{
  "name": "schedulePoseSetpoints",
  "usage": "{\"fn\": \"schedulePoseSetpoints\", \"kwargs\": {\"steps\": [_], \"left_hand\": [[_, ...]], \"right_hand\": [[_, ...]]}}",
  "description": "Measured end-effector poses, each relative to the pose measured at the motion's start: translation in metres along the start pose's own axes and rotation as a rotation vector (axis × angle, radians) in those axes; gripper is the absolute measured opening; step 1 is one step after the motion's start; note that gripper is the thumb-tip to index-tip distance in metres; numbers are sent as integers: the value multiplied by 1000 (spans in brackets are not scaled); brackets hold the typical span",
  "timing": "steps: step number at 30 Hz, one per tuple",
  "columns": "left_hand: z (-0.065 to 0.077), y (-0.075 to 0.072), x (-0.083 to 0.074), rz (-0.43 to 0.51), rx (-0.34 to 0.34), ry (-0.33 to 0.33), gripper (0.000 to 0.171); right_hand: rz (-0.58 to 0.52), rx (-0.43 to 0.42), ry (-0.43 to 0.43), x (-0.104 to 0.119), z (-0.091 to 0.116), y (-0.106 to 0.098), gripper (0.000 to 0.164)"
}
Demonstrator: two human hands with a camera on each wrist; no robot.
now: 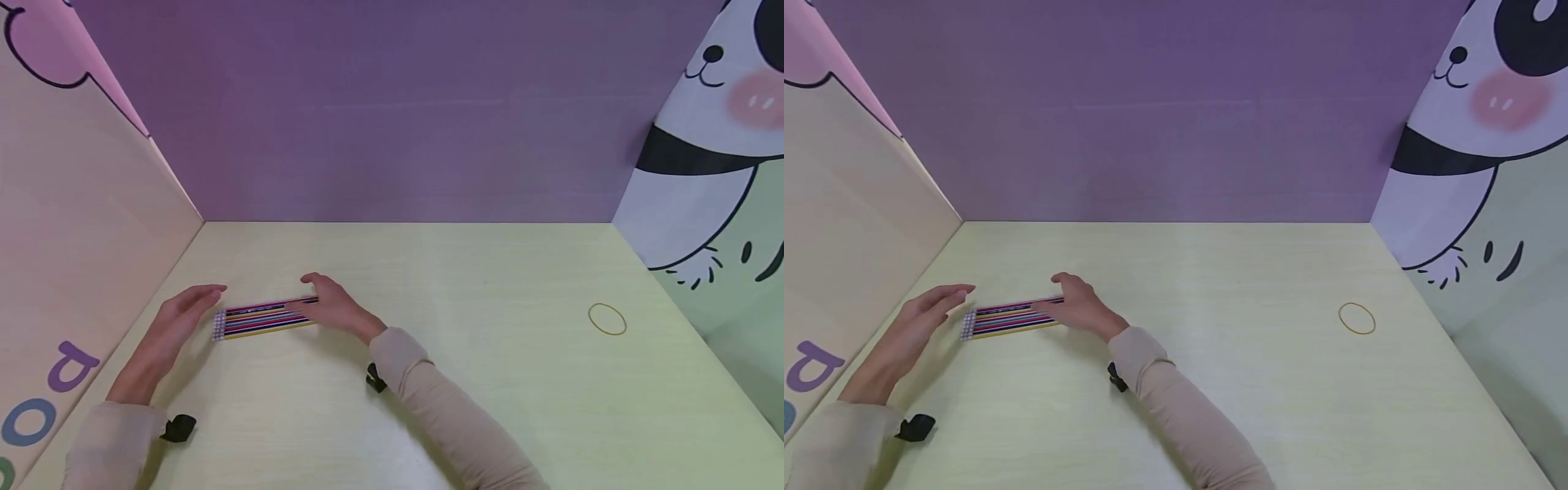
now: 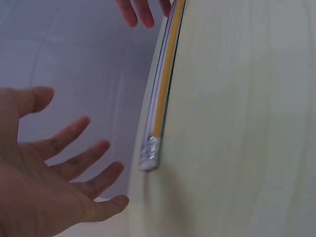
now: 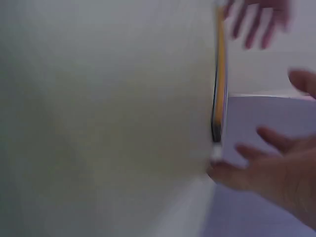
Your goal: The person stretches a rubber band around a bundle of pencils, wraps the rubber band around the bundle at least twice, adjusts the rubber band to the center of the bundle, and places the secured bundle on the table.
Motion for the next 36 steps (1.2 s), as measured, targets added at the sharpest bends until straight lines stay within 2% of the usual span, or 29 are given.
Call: {"fn": "schedulePoseSetpoints", "kwargs": {"steps": [3, 6, 11, 13, 15, 19, 22, 26, 36], "left_hand": [[0, 6, -15, -198, 38, 13, 60], [-3, 18, -26, -390, 96, 71, 54], [-13, 30, -34, -681, 94, 193, 55], [-16, 33, -33, -780, 91, 201, 60], [-19, 36, -29, -841, 112, 182, 68], [-22, 38, -19, -901, 158, 108, 77], [-23, 37, -17, -945, 169, 90, 75], [-24, 36, -18, -973, 164, 105, 66], [-32, 40, -22, -957, 173, 120, 48]], "right_hand": [[324, 95, -34, 12, 2, 4, 78], [503, 149, -29, 18, 4, 8, 80], [699, 174, -24, 23, 2, 13, 77], [755, 180, -19, 23, 0, 16, 77], [799, 179, -12, 23, -1, 19, 76], [849, 161, -4, 25, -2, 20, 69], [879, 154, -9, 29, -4, 21, 59], [916, 158, -1, 34, -7, 24, 49], [952, 127, 52, 34, -11, 21, 47]]}}
Point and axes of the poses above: each hand's wrist, its own z-axis away from the middle knuckle, its own y-axis out of the palm, x = y × z, the point moved 10 cm from there along -z, towards the middle knuckle, and after that the axes turned 7 degrees about x, right-handed, at the moved point
